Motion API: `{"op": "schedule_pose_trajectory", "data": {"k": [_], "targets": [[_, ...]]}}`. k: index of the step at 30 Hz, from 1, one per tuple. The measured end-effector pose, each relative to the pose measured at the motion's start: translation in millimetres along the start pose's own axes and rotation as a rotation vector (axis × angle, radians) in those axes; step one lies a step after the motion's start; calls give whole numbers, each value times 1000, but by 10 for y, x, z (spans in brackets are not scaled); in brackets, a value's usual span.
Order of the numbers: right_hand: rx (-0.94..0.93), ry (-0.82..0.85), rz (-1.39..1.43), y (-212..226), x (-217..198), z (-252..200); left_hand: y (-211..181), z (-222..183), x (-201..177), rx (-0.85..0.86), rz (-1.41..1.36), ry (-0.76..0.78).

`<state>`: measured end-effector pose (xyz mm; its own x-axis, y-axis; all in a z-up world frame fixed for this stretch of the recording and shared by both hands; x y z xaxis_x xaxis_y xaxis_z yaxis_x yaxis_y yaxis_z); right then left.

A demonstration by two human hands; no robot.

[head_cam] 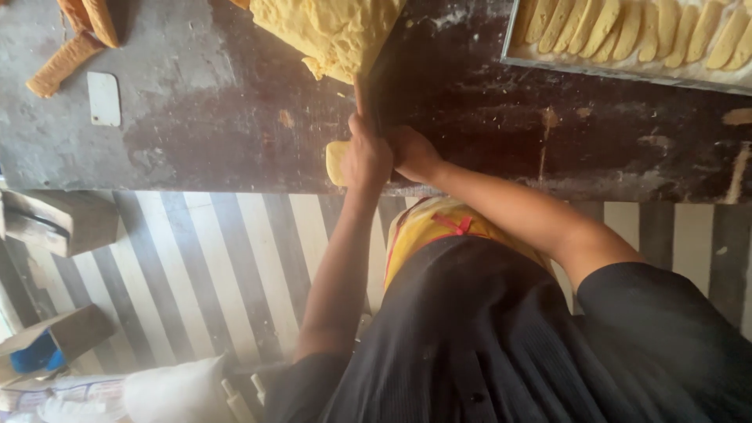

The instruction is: Cutting and arranging shaped dough onto baking trays in a bakery environment.

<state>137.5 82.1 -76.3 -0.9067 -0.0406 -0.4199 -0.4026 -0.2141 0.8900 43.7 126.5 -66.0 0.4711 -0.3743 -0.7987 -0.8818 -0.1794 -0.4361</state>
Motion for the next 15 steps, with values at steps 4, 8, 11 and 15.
{"op": "schedule_pose_trajectory", "data": {"k": [4, 8, 11, 15], "targets": [[-3, -75, -50, -217, 54, -44, -50, -245, -156, 96, -35, 5], [598, -229, 369, -816, 266, -386, 58, -670, -400, 224, -153, -161], [602, -293, 524, -986, 303, -422, 184, -777, -400, 144, -87, -117], [421, -93, 100, -662, 152, -270, 190, -912, -503, 45, -31, -20]]}}
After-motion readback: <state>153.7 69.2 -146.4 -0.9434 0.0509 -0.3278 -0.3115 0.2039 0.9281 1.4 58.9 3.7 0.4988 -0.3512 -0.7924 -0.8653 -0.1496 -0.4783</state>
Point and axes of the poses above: each hand's wrist, its own z-axis towards the middle knuckle, its own x-axis out of the palm, y = z × x, the point moved 8 cm from there along z, towards the middle knuckle, and after that the axes turned 12 degrees about -x, right-handed, at the moved point
